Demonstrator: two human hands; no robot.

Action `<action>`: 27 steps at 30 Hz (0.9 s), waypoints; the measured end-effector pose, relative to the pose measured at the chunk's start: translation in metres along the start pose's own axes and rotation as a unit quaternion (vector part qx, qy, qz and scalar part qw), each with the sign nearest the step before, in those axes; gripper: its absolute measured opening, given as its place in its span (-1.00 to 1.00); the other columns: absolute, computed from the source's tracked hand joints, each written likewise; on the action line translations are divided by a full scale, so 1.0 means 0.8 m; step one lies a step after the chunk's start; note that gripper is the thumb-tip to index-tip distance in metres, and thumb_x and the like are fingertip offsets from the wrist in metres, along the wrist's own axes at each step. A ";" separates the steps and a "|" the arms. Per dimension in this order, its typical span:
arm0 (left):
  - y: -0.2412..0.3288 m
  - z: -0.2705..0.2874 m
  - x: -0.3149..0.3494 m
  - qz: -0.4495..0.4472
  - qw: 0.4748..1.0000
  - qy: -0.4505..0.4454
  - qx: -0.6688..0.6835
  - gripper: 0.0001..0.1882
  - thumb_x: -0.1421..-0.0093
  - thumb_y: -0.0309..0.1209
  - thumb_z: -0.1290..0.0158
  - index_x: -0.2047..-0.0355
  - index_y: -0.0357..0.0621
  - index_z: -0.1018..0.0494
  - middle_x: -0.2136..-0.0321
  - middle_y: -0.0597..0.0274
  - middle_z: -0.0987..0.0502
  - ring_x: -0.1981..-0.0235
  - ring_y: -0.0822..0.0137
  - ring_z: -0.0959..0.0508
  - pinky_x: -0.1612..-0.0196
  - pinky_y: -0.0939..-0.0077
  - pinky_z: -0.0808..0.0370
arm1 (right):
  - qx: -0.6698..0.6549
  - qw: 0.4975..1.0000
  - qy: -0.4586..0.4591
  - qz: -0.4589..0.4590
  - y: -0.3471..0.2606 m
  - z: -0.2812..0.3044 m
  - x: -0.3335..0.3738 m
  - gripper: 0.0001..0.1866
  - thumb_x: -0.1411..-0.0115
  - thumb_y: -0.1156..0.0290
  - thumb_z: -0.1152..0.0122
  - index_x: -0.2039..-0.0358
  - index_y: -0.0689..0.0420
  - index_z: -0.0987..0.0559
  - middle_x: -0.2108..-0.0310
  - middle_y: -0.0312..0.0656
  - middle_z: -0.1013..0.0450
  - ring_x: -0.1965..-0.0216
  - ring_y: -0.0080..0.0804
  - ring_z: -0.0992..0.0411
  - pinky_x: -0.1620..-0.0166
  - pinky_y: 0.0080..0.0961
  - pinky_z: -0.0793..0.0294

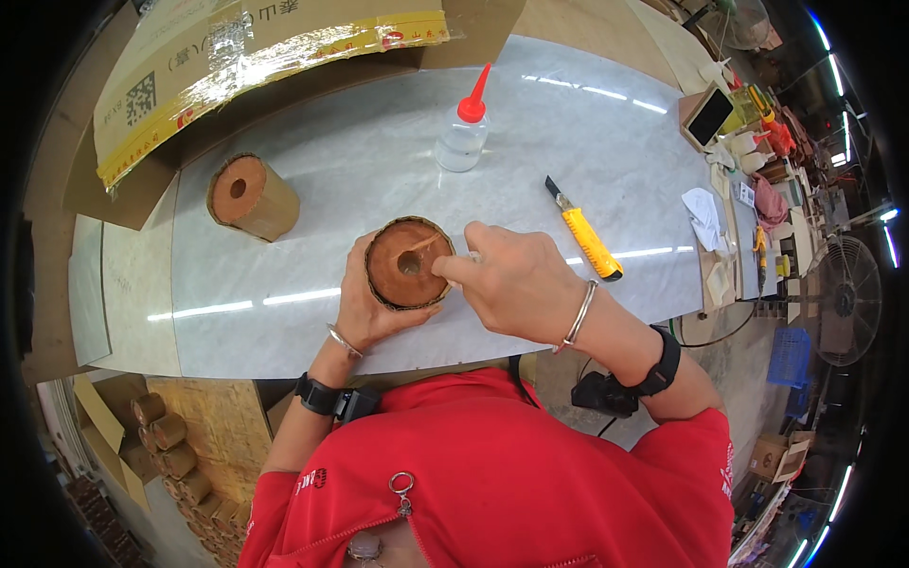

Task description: The person wipes a cylindrical object with a cloth, applies glue to small metal pieces, and presses them onto the object's surface. After wiping the object again, they place it on a table with other finished items and pick up a new cylinder to repeat the process.

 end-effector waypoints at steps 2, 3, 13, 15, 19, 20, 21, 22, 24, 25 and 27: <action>-0.001 0.000 0.001 0.005 1.000 0.003 -0.006 -0.05 0.34 -0.18 -0.47 -0.07 -0.16 -0.26 0.07 0.11 -0.38 0.04 0.09 -0.39 -0.04 0.23 -0.30 | -0.011 1.000 0.010 -0.007 -0.001 -0.001 -0.005 -0.66 -0.02 0.44 -0.21 0.13 -0.05 -0.57 0.45 -0.22 -0.29 0.54 -0.37 -0.40 0.56 -0.46 -0.36; -0.001 0.000 0.001 0.005 1.000 0.003 -0.006 -0.05 0.34 -0.18 -0.47 -0.07 -0.16 -0.26 0.07 0.11 -0.38 0.04 0.09 -0.39 -0.04 0.23 -0.30 | -0.011 1.000 0.010 -0.007 -0.002 -0.003 -0.007 -0.66 -0.02 0.44 -0.21 0.13 -0.05 -0.57 0.45 -0.22 -0.29 0.54 -0.37 -0.40 0.56 -0.46 -0.36; 0.001 0.000 0.001 0.008 1.000 0.008 0.008 -0.06 0.34 -0.18 -0.47 -0.06 -0.16 -0.27 0.07 0.12 -0.39 0.03 0.11 -0.39 -0.03 0.25 -0.30 | -0.030 0.999 0.001 -0.016 -0.001 -0.003 -0.005 -0.72 -0.07 0.40 -0.21 0.16 -0.03 -0.55 0.46 -0.23 -0.29 0.55 -0.35 -0.41 0.56 -0.45 -0.36; 0.001 0.000 0.001 0.001 1.000 0.013 0.007 -0.06 0.34 -0.18 -0.47 -0.06 -0.16 -0.27 0.07 0.12 -0.39 0.04 0.11 -0.40 -0.02 0.25 -0.31 | -0.041 0.999 -0.007 -0.018 -0.002 -0.002 -0.006 -0.73 -0.07 0.40 -0.21 0.15 -0.02 -0.54 0.46 -0.23 -0.29 0.56 -0.35 -0.41 0.56 -0.44 -0.36; 0.003 -0.001 0.000 0.002 1.000 0.012 0.009 -0.06 0.33 -0.18 -0.47 -0.06 -0.16 -0.27 0.07 0.13 -0.39 0.04 0.11 -0.40 -0.01 0.25 -0.31 | -0.053 0.997 -0.001 -0.048 -0.004 -0.004 -0.009 -0.74 -0.09 0.39 -0.20 0.15 -0.03 -0.53 0.47 -0.23 -0.30 0.57 -0.35 -0.40 0.56 -0.43 -0.36; 0.002 -0.002 0.000 0.004 1.000 0.015 0.015 -0.06 0.33 -0.18 -0.47 -0.07 -0.16 -0.26 0.07 0.13 -0.39 0.04 0.11 -0.40 -0.02 0.25 -0.31 | -0.053 0.997 -0.002 -0.047 -0.004 -0.004 -0.010 -0.74 -0.10 0.38 -0.20 0.15 -0.03 -0.53 0.47 -0.23 -0.30 0.57 -0.35 -0.40 0.56 -0.43 -0.37; 0.001 -0.002 0.001 0.004 1.000 0.015 0.015 -0.06 0.33 -0.18 -0.47 -0.07 -0.16 -0.26 0.07 0.13 -0.39 0.04 0.11 -0.40 -0.02 0.25 -0.31 | -0.053 0.997 -0.002 -0.047 -0.004 -0.004 -0.010 -0.74 -0.10 0.38 -0.20 0.15 -0.03 -0.53 0.47 -0.23 -0.30 0.57 -0.35 -0.40 0.56 -0.43 -0.37; 0.000 -0.002 0.001 0.001 1.000 0.015 0.010 -0.06 0.33 -0.17 -0.47 -0.07 -0.15 -0.26 0.07 0.13 -0.39 0.04 0.11 -0.40 -0.02 0.25 -0.30 | -0.054 0.998 -0.001 -0.040 -0.004 -0.004 -0.010 -0.75 -0.10 0.39 -0.19 0.16 -0.02 -0.53 0.47 -0.23 -0.30 0.57 -0.35 -0.40 0.55 -0.43 -0.37; 0.000 -0.001 0.001 -0.001 1.000 0.015 0.005 -0.05 0.33 -0.17 -0.47 -0.07 -0.15 -0.26 0.07 0.13 -0.39 0.04 0.11 -0.40 -0.02 0.25 -0.30 | -0.054 0.998 -0.001 -0.033 -0.005 -0.003 -0.010 -0.76 -0.10 0.39 -0.19 0.17 -0.02 -0.53 0.47 -0.23 -0.30 0.56 -0.35 -0.40 0.55 -0.43 -0.37; 0.000 -0.001 0.001 -0.003 1.000 0.014 0.001 -0.05 0.33 -0.16 -0.47 -0.07 -0.15 -0.26 0.07 0.14 -0.39 0.04 0.11 -0.40 -0.03 0.25 -0.29 | -0.055 0.998 -0.004 -0.035 -0.005 -0.003 -0.010 -0.77 -0.11 0.40 -0.18 0.18 -0.01 -0.53 0.47 -0.23 -0.30 0.56 -0.34 -0.40 0.54 -0.43 -0.37; 0.001 0.000 0.001 -0.005 1.000 0.013 -0.003 -0.05 0.33 -0.16 -0.47 -0.07 -0.15 -0.26 0.07 0.14 -0.39 0.04 0.11 -0.40 -0.03 0.25 -0.29 | -0.056 0.998 -0.008 -0.037 -0.004 -0.004 -0.008 -0.79 -0.11 0.41 -0.18 0.20 -0.01 -0.53 0.48 -0.23 -0.30 0.56 -0.33 -0.40 0.54 -0.43 -0.37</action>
Point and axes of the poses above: each hand's wrist, its own x-axis away from the middle knuckle, its own z-axis out of the back of the hand, y = z × x, the point moved 1 cm from there along -x, towards the middle knuckle
